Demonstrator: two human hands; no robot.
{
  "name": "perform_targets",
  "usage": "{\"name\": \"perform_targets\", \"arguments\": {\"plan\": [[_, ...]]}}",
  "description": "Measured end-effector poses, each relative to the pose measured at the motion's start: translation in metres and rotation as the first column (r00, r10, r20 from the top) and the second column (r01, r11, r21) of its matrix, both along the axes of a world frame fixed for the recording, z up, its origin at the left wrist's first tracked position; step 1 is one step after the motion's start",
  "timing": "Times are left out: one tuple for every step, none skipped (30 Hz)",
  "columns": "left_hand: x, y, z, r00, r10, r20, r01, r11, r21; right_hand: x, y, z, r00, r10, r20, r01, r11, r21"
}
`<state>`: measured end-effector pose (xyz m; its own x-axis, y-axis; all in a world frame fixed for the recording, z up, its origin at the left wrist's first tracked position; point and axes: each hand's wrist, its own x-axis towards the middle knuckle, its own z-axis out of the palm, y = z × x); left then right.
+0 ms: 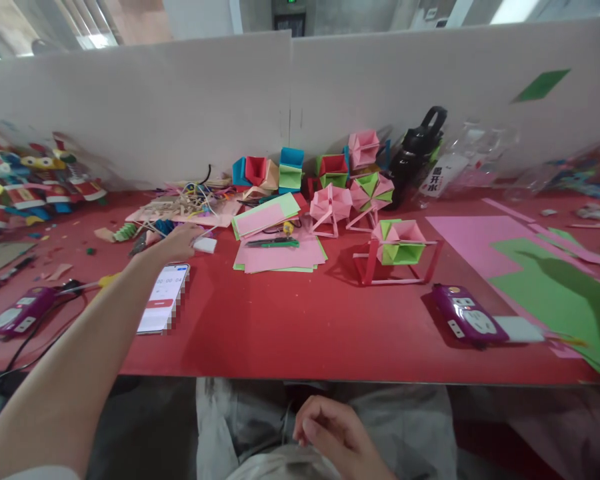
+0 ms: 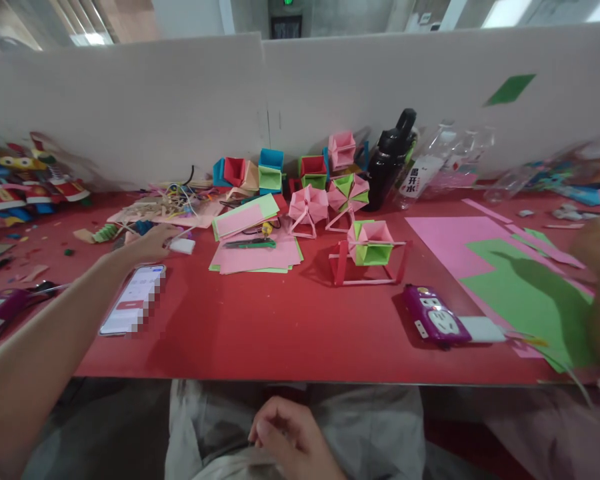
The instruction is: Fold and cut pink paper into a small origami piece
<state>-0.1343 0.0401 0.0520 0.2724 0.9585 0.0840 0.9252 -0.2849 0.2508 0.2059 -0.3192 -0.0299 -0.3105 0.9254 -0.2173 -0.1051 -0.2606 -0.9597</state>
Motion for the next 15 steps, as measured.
{"name": "perform_targets", "arguments": {"plan": [[0.000, -0.003, -0.002, 0.999, -0.008, -0.049, 0.009, 1.000, 0.006, 0.001, -0.001, 0.000, 1.000, 0.018, 0.015, -0.018, 1.000, 0.007], [0.001, -0.007, -0.004, 0.998, 0.005, -0.069, -0.004, 1.000, 0.020, 0.003, -0.003, 0.001, 0.998, 0.041, 0.036, -0.042, 0.999, 0.020], [0.002, -0.011, -0.005, 0.995, 0.045, -0.088, -0.040, 0.997, 0.060, 0.006, -0.005, 0.004, 0.996, 0.065, 0.064, -0.067, 0.997, 0.035], [0.004, -0.015, -0.006, 0.989, 0.103, -0.105, -0.092, 0.990, 0.110, 0.011, -0.006, 0.008, 0.991, 0.093, 0.099, -0.098, 0.994, 0.053], [0.008, -0.020, -0.006, 0.978, 0.171, -0.116, -0.151, 0.975, 0.165, 0.017, -0.006, 0.014, 0.984, 0.113, 0.135, -0.124, 0.989, 0.075], [0.013, -0.025, -0.004, 0.958, 0.253, -0.135, -0.220, 0.950, 0.220, 0.025, -0.006, 0.022, 0.976, 0.123, 0.179, -0.141, 0.986, 0.091], [0.021, -0.029, -0.002, 0.933, 0.327, -0.146, -0.284, 0.924, 0.255, 0.032, -0.004, 0.032, 0.964, 0.146, 0.224, -0.174, 0.978, 0.111], [0.030, -0.033, 0.000, 0.922, 0.360, -0.144, -0.314, 0.911, 0.268, 0.039, 0.000, 0.043, 0.950, 0.165, 0.265, -0.208, 0.968, 0.143], [0.042, -0.036, 0.003, 0.925, 0.360, -0.125, -0.317, 0.909, 0.271, 0.046, 0.007, 0.055, 0.934, 0.183, 0.308, -0.244, 0.954, 0.172], [0.056, -0.038, 0.005, 0.939, 0.331, -0.098, -0.297, 0.919, 0.258, 0.050, 0.017, 0.066, 0.900, 0.248, 0.359, -0.326, 0.929, 0.175], [0.070, -0.039, 0.006, 0.961, 0.273, -0.043, -0.253, 0.933, 0.254, 0.053, 0.029, 0.077, 0.855, 0.307, 0.418, -0.405, 0.899, 0.168], [0.085, -0.038, 0.007, 0.978, 0.206, 0.038, -0.209, 0.946, 0.248, 0.054, 0.046, 0.086, 0.830, 0.309, 0.464, -0.431, 0.884, 0.182], [0.099, -0.035, 0.005, 0.979, 0.147, 0.144, -0.176, 0.960, 0.217, 0.053, 0.065, 0.093, 0.820, 0.271, 0.504, -0.422, 0.881, 0.213], [0.112, -0.030, 0.003, 0.952, 0.120, 0.282, -0.174, 0.969, 0.176, 0.051, 0.088, 0.097, 0.834, 0.194, 0.516, -0.368, 0.893, 0.260], [0.123, -0.025, 0.000, 0.890, 0.134, 0.436, -0.191, 0.977, 0.091, 0.047, 0.113, 0.099, 0.853, 0.112, 0.511, -0.298, 0.907, 0.299]]}}
